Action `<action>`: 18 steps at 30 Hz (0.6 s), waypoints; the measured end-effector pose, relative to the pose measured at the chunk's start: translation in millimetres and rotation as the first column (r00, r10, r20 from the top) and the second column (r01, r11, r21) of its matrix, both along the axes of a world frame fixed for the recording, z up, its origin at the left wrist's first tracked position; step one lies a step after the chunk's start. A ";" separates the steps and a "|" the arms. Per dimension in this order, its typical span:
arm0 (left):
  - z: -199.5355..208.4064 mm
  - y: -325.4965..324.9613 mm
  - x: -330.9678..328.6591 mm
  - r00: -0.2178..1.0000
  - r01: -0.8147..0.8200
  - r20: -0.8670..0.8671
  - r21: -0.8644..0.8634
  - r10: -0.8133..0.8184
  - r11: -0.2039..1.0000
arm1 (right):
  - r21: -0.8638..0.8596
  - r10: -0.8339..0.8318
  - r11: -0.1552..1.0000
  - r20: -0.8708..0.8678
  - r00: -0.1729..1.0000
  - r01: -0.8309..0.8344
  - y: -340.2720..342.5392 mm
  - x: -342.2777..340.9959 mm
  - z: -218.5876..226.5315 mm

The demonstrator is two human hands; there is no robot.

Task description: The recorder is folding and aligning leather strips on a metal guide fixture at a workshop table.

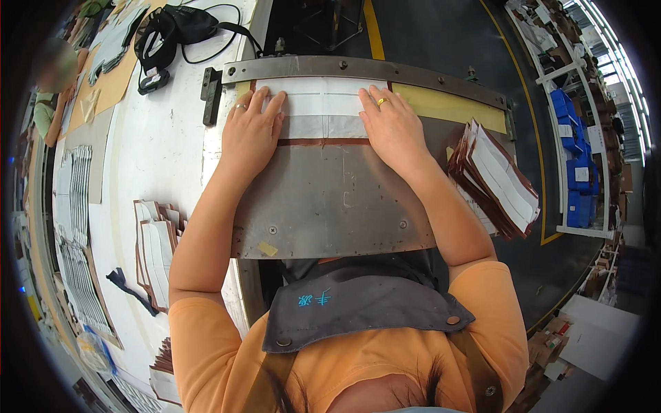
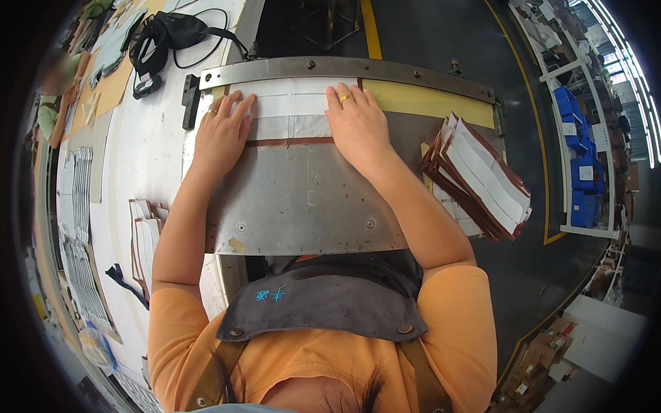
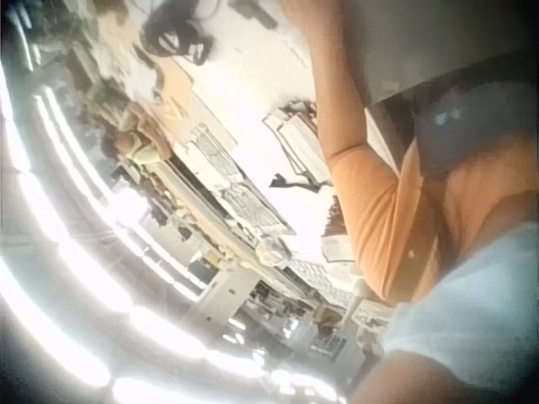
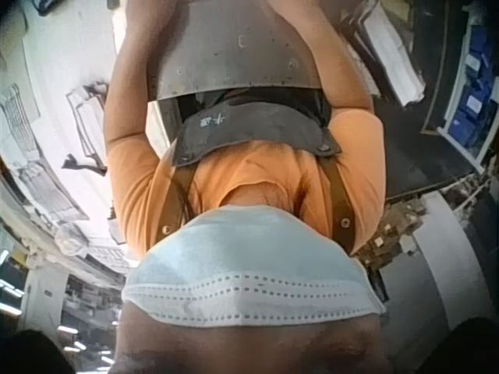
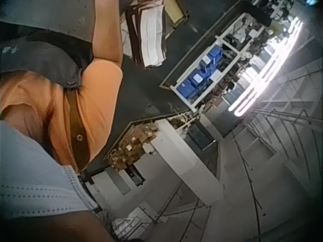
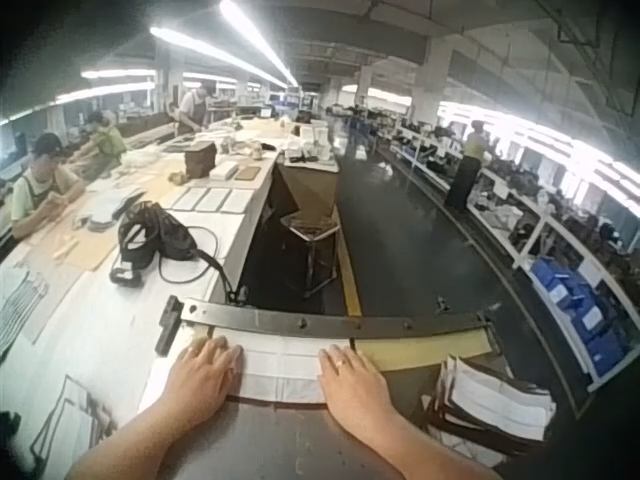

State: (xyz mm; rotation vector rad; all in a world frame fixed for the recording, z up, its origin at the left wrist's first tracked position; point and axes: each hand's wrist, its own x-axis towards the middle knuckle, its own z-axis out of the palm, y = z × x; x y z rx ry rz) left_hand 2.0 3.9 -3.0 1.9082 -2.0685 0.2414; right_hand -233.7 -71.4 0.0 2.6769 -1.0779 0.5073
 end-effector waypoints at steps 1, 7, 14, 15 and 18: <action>-0.9 0.1 -0.4 1.000 0.005 0.002 0.000 -0.005 1.000 | 0.020 0.000 1.000 -0.017 1.000 0.001 0.8 -0.1 1.4; -2.7 1.8 -1.0 1.000 -0.020 0.015 0.017 0.019 1.000 | 0.070 -0.008 0.997 -0.020 1.000 0.010 0.5 1.2 1.3; 2.9 -1.8 -0.3 1.000 -0.016 -0.018 -0.016 0.016 1.000 | 0.013 0.033 0.999 0.002 0.999 -0.033 -1.6 -1.8 1.7; 3.8 -2.1 1.5 1.000 -0.009 -0.020 -0.014 0.009 1.000 | 0.009 0.043 0.999 -0.003 0.999 -0.043 -1.4 -1.8 1.4; 6.2 -0.7 4.9 0.994 -0.011 -0.110 0.048 0.016 0.999 | 0.023 0.075 0.997 0.028 0.997 -0.076 -1.8 -4.2 2.9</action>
